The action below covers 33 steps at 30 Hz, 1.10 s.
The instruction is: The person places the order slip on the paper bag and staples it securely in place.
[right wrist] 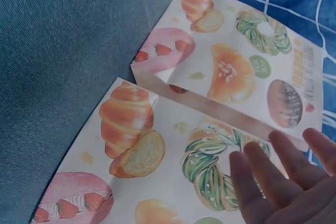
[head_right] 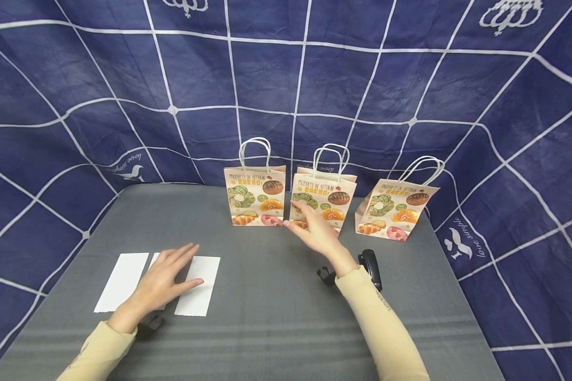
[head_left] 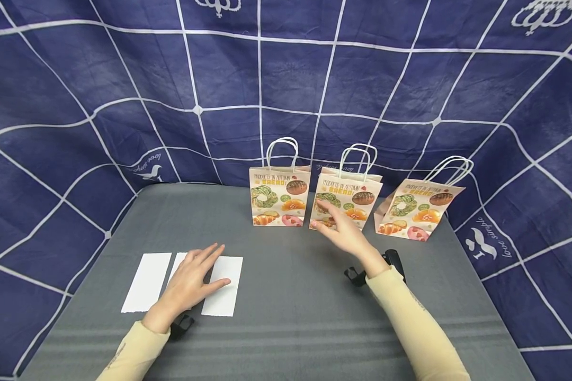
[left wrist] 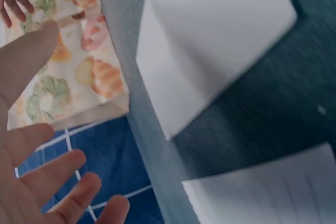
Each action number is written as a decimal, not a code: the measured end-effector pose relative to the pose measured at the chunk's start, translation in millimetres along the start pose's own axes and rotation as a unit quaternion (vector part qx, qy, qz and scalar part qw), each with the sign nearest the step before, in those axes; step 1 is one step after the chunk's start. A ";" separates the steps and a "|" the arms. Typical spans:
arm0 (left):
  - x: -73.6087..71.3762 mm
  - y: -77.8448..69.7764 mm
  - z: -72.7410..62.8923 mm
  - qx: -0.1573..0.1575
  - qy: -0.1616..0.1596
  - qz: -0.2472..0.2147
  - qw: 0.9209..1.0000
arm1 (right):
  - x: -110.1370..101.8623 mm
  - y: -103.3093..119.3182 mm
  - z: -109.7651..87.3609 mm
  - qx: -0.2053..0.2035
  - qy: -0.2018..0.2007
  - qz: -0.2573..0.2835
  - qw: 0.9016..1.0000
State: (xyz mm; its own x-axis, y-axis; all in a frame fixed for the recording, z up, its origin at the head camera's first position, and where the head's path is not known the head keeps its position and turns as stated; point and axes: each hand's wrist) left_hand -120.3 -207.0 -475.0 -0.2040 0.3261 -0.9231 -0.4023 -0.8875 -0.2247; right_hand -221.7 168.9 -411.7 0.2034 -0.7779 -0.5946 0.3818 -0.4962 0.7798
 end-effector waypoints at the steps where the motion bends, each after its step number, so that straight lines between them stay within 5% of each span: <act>1: 0.5 2.1 -1.2 -0.002 0.005 -0.003 1.000 | -0.4 -0.7 2.4 -0.007 0.002 0.022 1.000; 7: 3.6 11.2 -6.8 -0.011 0.023 -0.021 0.999 | -7.9 25.6 7.2 -0.014 0.009 0.163 0.986; 13: 7.3 17.9 -8.7 -0.032 0.040 -0.049 0.997 | -8.7 29.4 13.3 0.009 0.014 0.194 0.981; 20: 14.9 24.5 -12.1 -0.064 0.023 -0.100 0.993 | -5.8 26.1 21.9 0.032 0.005 0.238 0.971; 27: 22.2 29.1 -13.0 -0.141 0.019 -0.200 0.969 | -2.6 24.2 29.4 0.039 -0.016 0.253 0.967; 33: 24.8 33.5 -10.6 -0.157 0.034 -0.270 0.949 | 1.0 24.4 33.0 0.041 -0.039 0.261 0.964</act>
State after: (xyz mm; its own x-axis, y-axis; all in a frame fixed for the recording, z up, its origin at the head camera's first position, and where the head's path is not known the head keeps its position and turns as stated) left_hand -129.4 -232.0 -508.6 0.0192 0.7481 -0.6633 -0.1436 -0.6545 -0.7423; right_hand -241.9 143.3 -386.9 0.2787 -0.9547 -0.1040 0.1729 -0.0566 0.9833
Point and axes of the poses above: each hand's wrist, its own z-axis towards the middle knuckle, its own x-axis out of the palm, y = z × x, and after that the axes turned 7 degrees about z, right-handed
